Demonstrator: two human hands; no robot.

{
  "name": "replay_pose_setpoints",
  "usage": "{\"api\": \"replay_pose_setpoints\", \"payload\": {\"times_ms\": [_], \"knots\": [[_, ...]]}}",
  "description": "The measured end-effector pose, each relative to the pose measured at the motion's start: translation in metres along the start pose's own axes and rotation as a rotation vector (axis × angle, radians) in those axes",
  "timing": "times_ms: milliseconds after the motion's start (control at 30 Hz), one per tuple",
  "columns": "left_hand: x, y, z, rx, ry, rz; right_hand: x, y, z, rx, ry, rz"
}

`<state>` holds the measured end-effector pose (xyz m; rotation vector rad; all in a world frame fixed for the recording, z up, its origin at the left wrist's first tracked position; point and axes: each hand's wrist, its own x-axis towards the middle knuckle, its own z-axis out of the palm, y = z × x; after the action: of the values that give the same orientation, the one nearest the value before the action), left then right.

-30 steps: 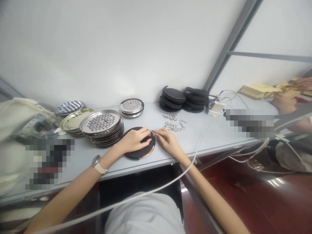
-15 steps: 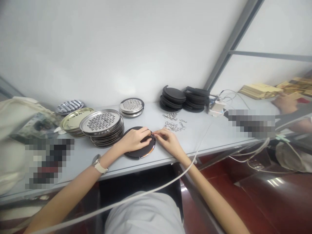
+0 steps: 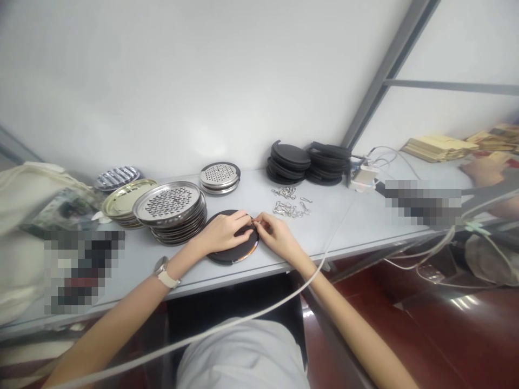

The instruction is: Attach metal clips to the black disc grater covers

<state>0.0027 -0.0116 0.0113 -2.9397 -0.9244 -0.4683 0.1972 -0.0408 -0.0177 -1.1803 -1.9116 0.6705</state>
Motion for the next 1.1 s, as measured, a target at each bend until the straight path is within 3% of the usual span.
{"api": "replay_pose_setpoints", "payload": {"times_ms": [1100], "knots": [[-0.0006, -0.0009, 0.0006, 0.017, 0.001, 0.012, -0.0062, 0.004, -0.0045, 0.006, -0.094, 0.008]]}}
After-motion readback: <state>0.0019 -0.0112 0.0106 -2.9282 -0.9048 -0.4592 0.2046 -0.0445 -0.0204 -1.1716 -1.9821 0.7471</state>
